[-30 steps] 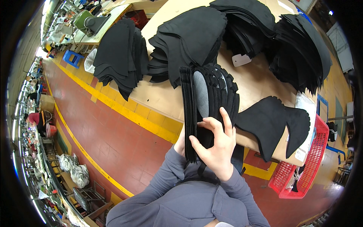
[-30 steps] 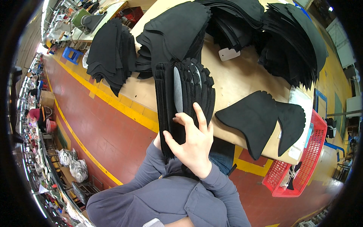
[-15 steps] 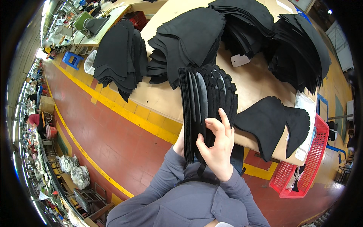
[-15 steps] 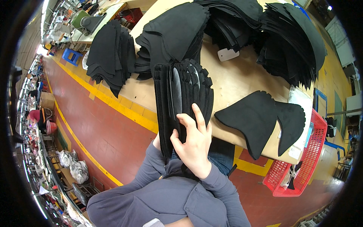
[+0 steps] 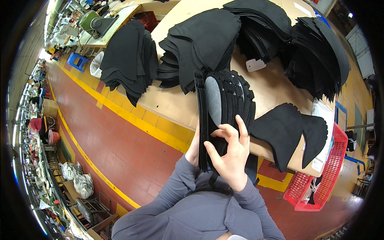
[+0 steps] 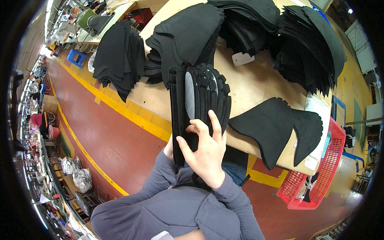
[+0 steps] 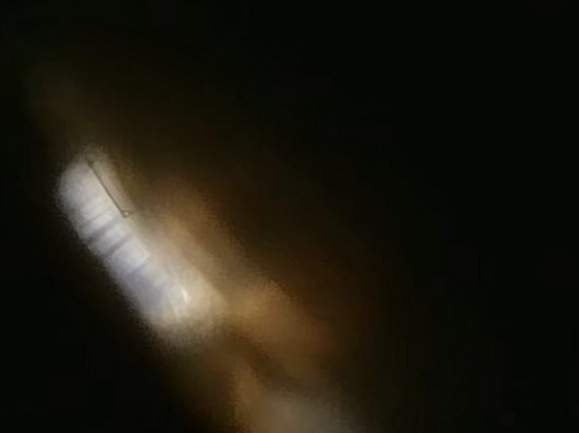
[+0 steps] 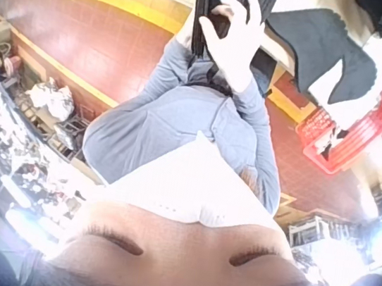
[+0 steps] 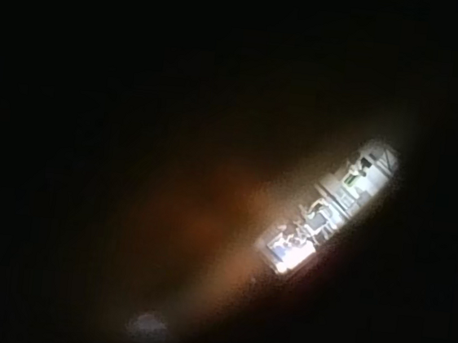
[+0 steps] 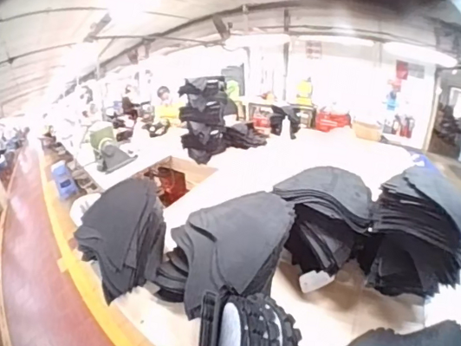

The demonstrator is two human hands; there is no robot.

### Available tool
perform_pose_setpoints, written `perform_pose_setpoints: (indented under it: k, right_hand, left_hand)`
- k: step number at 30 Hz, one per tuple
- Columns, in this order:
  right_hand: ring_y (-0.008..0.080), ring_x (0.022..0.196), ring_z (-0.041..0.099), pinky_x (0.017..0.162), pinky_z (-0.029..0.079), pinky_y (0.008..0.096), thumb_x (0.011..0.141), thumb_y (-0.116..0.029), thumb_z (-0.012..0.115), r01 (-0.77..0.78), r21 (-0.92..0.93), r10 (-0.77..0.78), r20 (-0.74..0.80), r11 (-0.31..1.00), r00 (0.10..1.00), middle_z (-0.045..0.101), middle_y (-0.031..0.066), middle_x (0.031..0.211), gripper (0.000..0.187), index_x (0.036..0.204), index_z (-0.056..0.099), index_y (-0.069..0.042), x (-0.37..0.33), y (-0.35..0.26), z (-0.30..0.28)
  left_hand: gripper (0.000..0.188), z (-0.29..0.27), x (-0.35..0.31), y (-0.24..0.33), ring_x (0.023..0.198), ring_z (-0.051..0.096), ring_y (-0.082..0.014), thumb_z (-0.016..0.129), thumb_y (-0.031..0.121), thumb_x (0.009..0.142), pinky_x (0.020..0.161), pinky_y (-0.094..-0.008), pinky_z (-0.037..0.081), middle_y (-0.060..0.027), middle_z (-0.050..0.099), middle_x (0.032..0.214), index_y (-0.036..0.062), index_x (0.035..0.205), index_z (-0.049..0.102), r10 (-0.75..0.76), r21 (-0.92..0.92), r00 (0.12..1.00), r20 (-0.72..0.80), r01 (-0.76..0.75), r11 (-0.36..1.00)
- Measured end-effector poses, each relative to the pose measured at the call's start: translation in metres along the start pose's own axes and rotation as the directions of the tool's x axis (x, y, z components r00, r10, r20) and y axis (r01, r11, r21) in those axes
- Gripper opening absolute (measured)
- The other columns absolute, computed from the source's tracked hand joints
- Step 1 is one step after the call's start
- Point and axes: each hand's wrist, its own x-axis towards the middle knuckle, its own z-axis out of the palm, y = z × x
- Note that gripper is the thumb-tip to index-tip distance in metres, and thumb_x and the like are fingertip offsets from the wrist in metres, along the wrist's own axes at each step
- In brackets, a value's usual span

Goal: The person repeatedly picks up black fabric pieces from a table, aligns them into neat stacks, and places them back down. They occasionally insert a gray insert into a stack and tie a bundle with a white string. The work occurs at a large table in a busy factory floor with other workers visible in the background.

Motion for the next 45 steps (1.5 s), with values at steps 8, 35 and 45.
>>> perform_pose_setpoints:
  k: [8,35,45]
  right_hand:
    - [0.03,0.139,0.034,0.104,0.032,0.0456,0.073,-0.017,0.077,-0.008,0.002,0.008,-0.003,1.0,1.0,0.07,-0.0007,0.098,0.044,0.111,0.059,-0.005,0.001,-0.002,-0.001]
    - [0.0454,0.131,0.039,0.109,0.027,0.0564,0.068,-0.031,0.082,-0.067,-0.125,0.054,-0.102,0.99,0.993,0.044,0.0275,0.138,0.041,0.08,0.062,0.003,-0.028,0.026,-0.022]
    - [0.047,0.13,0.038,0.107,0.028,0.0535,0.065,-0.01,0.081,0.008,0.017,-0.003,-0.291,1.0,0.957,0.051,0.0244,0.129,0.029,0.062,0.056,0.004,-0.052,0.04,-0.031]
  left_hand:
    - [0.065,0.024,-0.007,0.002,0.124,0.054,-0.0251,0.026,0.056,0.103,0.105,-0.0362,0.048,-0.0138,0.049,0.14,0.0091,0.148,0.035,0.056,0.234,0.998,-0.029,-0.048,0.971]
    - [0.083,0.021,0.007,-0.046,0.111,0.063,-0.0262,0.028,0.066,0.098,0.096,-0.0372,0.051,-0.0179,0.058,0.128,-0.0049,0.137,0.044,0.21,0.391,0.957,-0.199,-0.119,0.913]
    - [0.088,0.022,0.021,-0.053,0.126,0.051,-0.0257,0.034,0.074,0.092,0.108,-0.0387,0.041,-0.0136,0.053,0.137,0.0039,0.144,0.04,0.013,0.085,0.993,-0.119,-0.003,0.996]
